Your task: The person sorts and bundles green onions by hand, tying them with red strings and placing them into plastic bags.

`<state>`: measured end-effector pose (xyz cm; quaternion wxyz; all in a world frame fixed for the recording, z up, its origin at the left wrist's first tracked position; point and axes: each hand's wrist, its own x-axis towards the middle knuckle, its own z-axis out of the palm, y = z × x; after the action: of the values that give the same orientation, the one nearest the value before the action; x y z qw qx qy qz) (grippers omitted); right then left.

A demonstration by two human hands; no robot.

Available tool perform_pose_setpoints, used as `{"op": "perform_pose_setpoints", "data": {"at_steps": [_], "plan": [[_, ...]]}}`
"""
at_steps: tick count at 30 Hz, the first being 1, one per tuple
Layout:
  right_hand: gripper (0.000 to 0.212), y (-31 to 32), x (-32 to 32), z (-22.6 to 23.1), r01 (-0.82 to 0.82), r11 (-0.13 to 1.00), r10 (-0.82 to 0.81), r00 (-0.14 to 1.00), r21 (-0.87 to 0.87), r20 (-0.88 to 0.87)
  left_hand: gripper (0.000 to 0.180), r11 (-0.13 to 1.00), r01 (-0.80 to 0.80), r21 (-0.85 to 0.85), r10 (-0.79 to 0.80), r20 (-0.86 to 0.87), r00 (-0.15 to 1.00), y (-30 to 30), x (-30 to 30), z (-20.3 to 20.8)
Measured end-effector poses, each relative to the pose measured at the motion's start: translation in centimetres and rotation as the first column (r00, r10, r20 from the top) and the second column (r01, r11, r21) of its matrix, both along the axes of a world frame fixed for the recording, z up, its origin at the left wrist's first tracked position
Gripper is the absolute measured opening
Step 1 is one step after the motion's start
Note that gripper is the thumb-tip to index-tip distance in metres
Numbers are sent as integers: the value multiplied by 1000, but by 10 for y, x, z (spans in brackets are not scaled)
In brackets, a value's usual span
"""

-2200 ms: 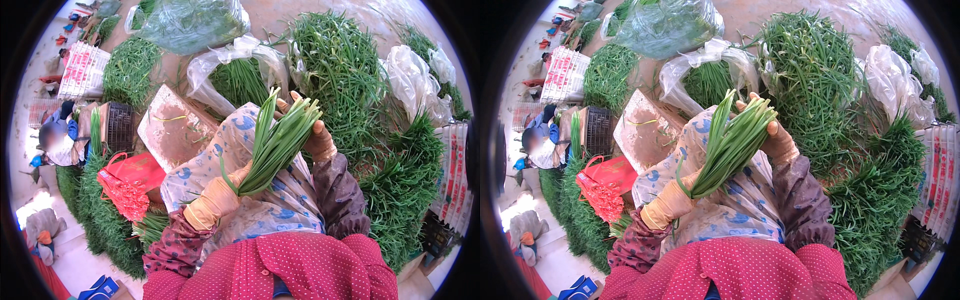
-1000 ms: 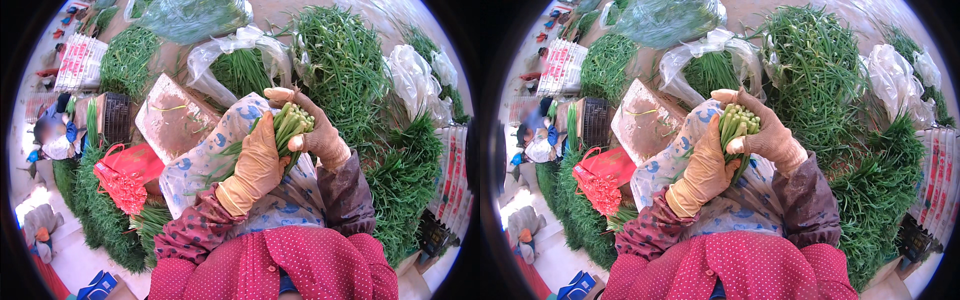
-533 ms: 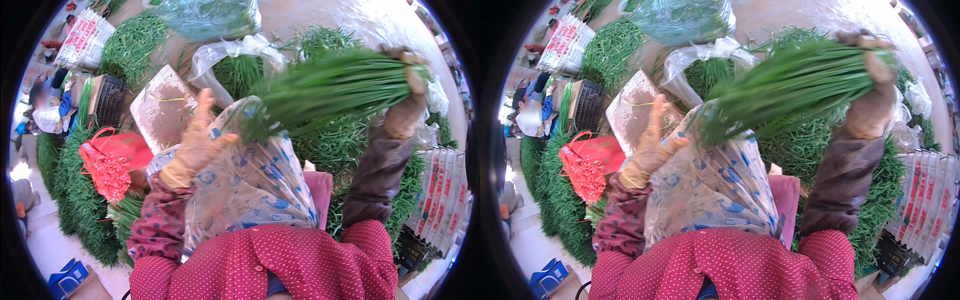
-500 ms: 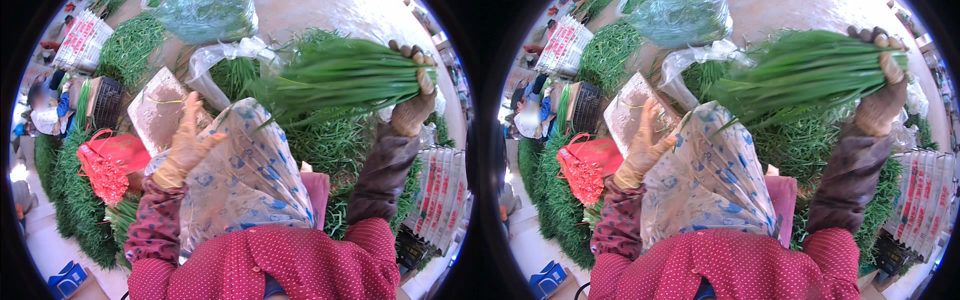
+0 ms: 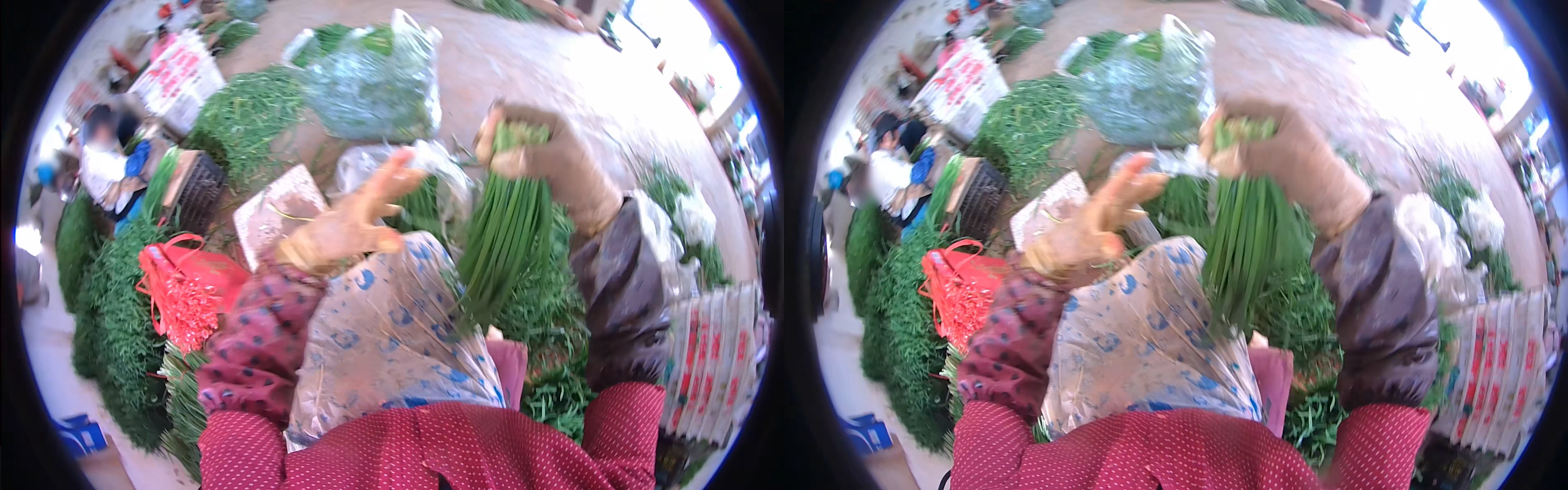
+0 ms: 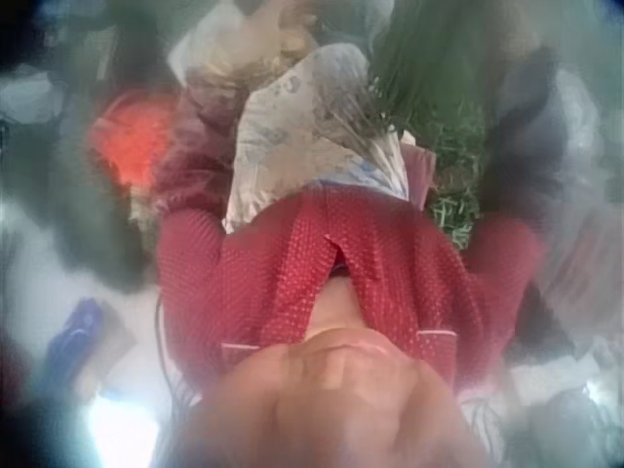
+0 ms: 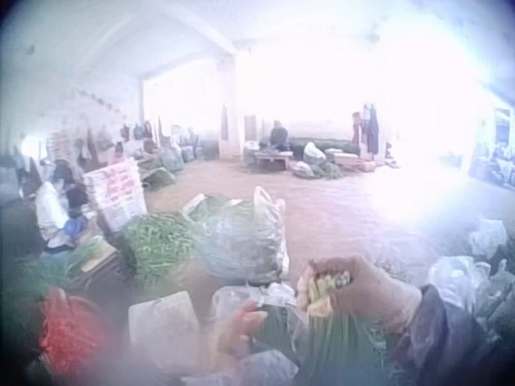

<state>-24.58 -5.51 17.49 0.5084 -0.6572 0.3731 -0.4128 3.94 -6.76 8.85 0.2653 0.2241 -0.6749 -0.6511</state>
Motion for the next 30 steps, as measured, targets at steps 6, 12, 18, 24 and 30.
{"op": "perform_pose_setpoints", "data": {"at_steps": [6, 12, 18, 24, 30], "plan": [[42, -5, 83, -23, -192, 956, 136, 960, 220, 246, 102, 948, 40, 316, 97, -407, 908, 27, -38, -34], [49, -2, 120, -31, -30, 949, -27, 984, -314, -175, 67, 830, 214, 514, 140, -565, 813, 47, -28, -58], [19, -3, 125, -37, -339, 862, 174, 896, -378, -408, 65, 808, 282, 518, 197, -688, 699, 71, -26, -74], [20, -12, 166, -61, -294, 903, 42, 785, -313, -618, 40, 658, 110, 745, 501, -543, 674, 83, -26, -68], [59, -52, 186, -85, 48, 992, -57, 995, 113, 84, 38, 710, -75, 700, 629, -583, 514, 73, -10, -79]]}}
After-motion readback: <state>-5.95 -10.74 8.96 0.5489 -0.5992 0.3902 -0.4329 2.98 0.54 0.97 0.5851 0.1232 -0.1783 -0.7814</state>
